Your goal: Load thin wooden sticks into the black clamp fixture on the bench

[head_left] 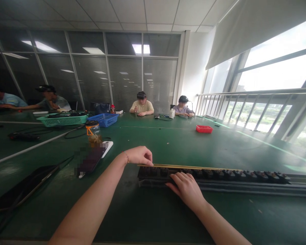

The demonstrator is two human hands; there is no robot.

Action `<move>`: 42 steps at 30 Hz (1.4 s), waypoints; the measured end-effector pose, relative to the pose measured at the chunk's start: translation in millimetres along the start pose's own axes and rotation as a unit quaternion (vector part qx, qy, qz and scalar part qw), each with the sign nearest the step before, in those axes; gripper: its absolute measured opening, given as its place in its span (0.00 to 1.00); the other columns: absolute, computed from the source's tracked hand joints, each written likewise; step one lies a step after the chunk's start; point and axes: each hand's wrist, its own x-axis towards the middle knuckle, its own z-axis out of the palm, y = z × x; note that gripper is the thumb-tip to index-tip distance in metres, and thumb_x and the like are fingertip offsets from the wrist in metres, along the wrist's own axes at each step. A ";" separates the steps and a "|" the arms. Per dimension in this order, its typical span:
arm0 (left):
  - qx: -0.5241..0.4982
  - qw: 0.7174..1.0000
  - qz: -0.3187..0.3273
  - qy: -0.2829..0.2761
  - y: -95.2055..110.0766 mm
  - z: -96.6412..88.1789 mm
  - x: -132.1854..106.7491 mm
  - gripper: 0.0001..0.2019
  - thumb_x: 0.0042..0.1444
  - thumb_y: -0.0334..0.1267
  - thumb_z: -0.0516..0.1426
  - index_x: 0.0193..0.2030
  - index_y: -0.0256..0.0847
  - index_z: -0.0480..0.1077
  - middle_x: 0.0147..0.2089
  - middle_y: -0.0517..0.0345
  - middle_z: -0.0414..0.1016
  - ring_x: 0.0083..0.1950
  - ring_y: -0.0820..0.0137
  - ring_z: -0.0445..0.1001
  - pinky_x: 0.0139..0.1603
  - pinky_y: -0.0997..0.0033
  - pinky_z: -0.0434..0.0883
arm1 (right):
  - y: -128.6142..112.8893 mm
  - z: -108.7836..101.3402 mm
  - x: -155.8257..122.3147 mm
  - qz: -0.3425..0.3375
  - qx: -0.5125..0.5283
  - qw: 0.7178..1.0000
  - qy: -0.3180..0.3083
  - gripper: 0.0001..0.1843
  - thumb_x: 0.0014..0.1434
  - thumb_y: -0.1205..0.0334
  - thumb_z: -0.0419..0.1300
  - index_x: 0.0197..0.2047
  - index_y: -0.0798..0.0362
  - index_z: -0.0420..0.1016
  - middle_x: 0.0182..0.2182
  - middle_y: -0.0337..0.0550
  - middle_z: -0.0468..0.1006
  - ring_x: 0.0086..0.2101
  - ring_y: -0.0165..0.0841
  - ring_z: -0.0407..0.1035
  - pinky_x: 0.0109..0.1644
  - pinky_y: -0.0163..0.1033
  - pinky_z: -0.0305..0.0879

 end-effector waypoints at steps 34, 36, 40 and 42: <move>0.197 0.935 -0.095 0.281 -90.7 49.1 31.3 0.14 0.54 0.33 0.48 0.43 0.41 0.71 0.45 0.55 0.72 0.45 0.68 0.68 0.47 0.70 0.64 | 3.5 2.0 -1.4 -0.013 -0.006 0.999 0.030 0.13 0.58 0.53 0.48 0.35 0.52 0.68 0.26 0.39 0.70 0.29 0.28 0.63 0.33 0.35 0.49; 0.142 0.937 -0.101 0.304 -72.2 33.3 26.5 0.14 0.55 0.38 0.47 0.43 0.41 0.71 0.45 0.56 0.72 0.44 0.69 0.69 0.45 0.71 0.64 | 3.5 2.1 -1.4 -0.015 -0.005 0.999 0.032 0.13 0.58 0.53 0.48 0.34 0.52 0.68 0.26 0.39 0.70 0.29 0.28 0.63 0.32 0.35 0.49; 0.046 0.987 -0.031 0.151 -23.5 0.4 7.8 0.17 0.51 0.48 0.50 0.38 0.41 0.73 0.36 0.59 0.75 0.35 0.71 0.71 0.35 0.77 0.64 | 3.5 2.6 -1.1 -0.016 -0.003 0.999 0.033 0.12 0.58 0.54 0.49 0.35 0.52 0.68 0.25 0.38 0.70 0.29 0.28 0.63 0.33 0.35 0.49; 0.038 0.998 -0.006 0.058 -4.8 -7.0 -1.9 0.16 0.47 0.49 0.53 0.36 0.42 0.73 0.34 0.61 0.75 0.33 0.73 0.71 0.32 0.79 0.63 | 3.6 2.4 -0.8 -0.017 -0.004 0.999 0.034 0.12 0.58 0.54 0.49 0.35 0.52 0.68 0.26 0.38 0.70 0.29 0.28 0.63 0.33 0.35 0.49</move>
